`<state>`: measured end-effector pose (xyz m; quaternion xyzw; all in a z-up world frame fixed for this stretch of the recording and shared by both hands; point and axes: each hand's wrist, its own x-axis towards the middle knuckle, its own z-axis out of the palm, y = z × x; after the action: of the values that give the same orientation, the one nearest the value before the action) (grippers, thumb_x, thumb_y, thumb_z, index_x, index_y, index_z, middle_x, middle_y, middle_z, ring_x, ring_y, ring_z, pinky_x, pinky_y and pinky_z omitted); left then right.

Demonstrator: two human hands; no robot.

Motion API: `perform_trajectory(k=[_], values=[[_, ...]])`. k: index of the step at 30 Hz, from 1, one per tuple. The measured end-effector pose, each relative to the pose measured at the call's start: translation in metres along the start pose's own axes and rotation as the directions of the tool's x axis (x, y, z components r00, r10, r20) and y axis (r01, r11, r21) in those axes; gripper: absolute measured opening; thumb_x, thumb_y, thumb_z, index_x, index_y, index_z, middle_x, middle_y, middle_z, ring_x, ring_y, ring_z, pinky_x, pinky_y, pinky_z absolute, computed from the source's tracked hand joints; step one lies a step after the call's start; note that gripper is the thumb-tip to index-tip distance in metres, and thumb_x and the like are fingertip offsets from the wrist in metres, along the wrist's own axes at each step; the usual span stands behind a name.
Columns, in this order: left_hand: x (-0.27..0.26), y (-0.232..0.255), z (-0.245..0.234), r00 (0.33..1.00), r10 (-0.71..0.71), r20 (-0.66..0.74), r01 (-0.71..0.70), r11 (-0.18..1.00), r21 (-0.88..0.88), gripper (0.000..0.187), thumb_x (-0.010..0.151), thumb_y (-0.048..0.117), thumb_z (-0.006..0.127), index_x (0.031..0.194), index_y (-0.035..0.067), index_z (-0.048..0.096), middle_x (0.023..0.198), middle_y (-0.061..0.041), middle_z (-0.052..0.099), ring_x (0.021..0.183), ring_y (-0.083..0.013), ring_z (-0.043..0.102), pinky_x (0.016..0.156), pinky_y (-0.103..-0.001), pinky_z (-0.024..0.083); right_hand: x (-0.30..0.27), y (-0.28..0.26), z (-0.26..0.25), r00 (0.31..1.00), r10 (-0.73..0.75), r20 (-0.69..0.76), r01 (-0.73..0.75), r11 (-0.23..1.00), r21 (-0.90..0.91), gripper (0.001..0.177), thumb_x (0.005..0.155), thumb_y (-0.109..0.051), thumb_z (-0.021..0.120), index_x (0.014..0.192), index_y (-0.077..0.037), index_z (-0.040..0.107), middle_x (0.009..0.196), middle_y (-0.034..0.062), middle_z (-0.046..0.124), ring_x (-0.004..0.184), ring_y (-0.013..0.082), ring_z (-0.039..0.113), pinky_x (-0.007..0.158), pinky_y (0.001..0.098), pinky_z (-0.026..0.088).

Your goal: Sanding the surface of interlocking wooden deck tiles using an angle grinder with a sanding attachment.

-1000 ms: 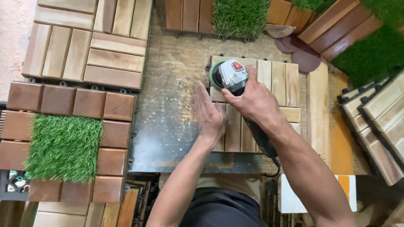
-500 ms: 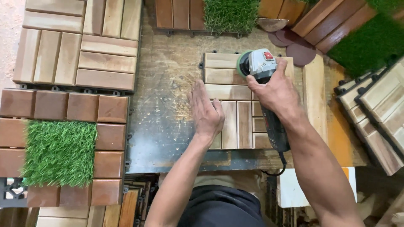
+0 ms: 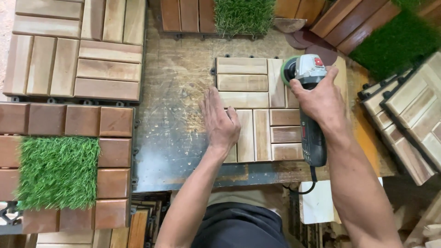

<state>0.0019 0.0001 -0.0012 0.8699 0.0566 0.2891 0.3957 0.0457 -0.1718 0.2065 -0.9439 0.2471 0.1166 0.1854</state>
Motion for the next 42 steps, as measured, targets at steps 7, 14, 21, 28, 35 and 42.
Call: perform_trajectory(k=[7, 14, 21, 28, 35, 42], values=[[0.003, 0.004, -0.006, 1.0, -0.021, 0.017, 0.022, 0.999, -0.038, 0.073, 0.085, 0.015, 0.06, 0.152, -0.006, 0.041, 0.149, -0.029, 0.05, 0.141, -0.046, 0.046, 0.122, -0.058, 0.027, -0.018, -0.032, 0.018, 0.996, -0.057, 0.067, 0.055, 0.998, 0.023, 0.083, 0.089, -0.061, 0.064, 0.145, -0.014, 0.025, 0.122, 0.037, 0.061, 0.122, 0.0537, 0.058, 0.102, 0.0614, 0.044], [0.002, 0.002, -0.006, 0.998, -0.048, -0.042, 0.045, 0.997, -0.06, 0.078, 0.084, 0.013, 0.061, 0.155, -0.007, 0.036, 0.152, -0.031, 0.046, 0.143, -0.0462, 0.044, 0.121, -0.057, 0.03, -0.023, -0.07, 0.041, 0.976, -0.173, 0.133, 0.173, 0.985, 0.011, 0.083, 0.089, -0.06, 0.061, 0.147, -0.011, 0.025, 0.122, 0.0364, 0.062, 0.121, 0.0525, 0.059, 0.102, 0.061, 0.045], [0.0, 0.0, -0.004, 0.996, -0.049, -0.079, 0.042, 0.995, -0.096, 0.077, 0.088, 0.01, 0.055, 0.158, -0.008, 0.029, 0.156, -0.033, 0.039, 0.147, -0.0474, 0.038, 0.122, -0.055, 0.029, -0.033, -0.083, 0.056, 0.952, -0.257, 0.164, 0.265, 0.964, -0.027, 0.083, 0.088, -0.061, 0.061, 0.145, -0.013, 0.026, 0.114, 0.0343, 0.066, 0.113, 0.053, 0.064, 0.097, 0.0619, 0.047], [-0.001, -0.003, -0.001, 0.995, -0.032, -0.091, 0.023, 0.995, -0.101, 0.076, 0.089, 0.009, 0.054, 0.158, -0.008, 0.028, 0.157, -0.033, 0.037, 0.148, -0.0477, 0.036, 0.123, -0.055, 0.027, -0.024, -0.081, 0.063, 0.944, -0.301, 0.131, 0.308, 0.951, -0.034, 0.078, 0.089, -0.057, 0.063, 0.143, -0.013, 0.028, 0.107, 0.0339, 0.067, 0.108, 0.0542, 0.066, 0.093, 0.0628, 0.048], [0.0, 0.0, -0.001, 0.996, -0.033, -0.089, 0.026, 0.996, -0.081, 0.076, 0.088, 0.01, 0.055, 0.158, -0.008, 0.029, 0.157, -0.032, 0.039, 0.148, -0.0469, 0.037, 0.122, -0.056, 0.03, -0.021, -0.076, 0.056, 0.945, -0.287, 0.159, 0.296, 0.954, -0.039, 0.081, 0.088, -0.061, 0.063, 0.144, -0.014, 0.028, 0.109, 0.0339, 0.067, 0.109, 0.0522, 0.066, 0.094, 0.0612, 0.049], [-0.001, -0.001, -0.002, 0.997, -0.035, -0.073, 0.029, 0.996, -0.085, 0.076, 0.089, 0.01, 0.053, 0.159, -0.007, 0.028, 0.157, -0.032, 0.038, 0.148, -0.0473, 0.036, 0.122, -0.057, 0.029, -0.029, -0.081, 0.054, 0.932, -0.292, 0.213, 0.3, 0.954, -0.008, 0.083, 0.086, -0.062, 0.063, 0.145, -0.014, 0.028, 0.112, 0.0331, 0.067, 0.112, 0.0504, 0.065, 0.096, 0.0602, 0.049]])
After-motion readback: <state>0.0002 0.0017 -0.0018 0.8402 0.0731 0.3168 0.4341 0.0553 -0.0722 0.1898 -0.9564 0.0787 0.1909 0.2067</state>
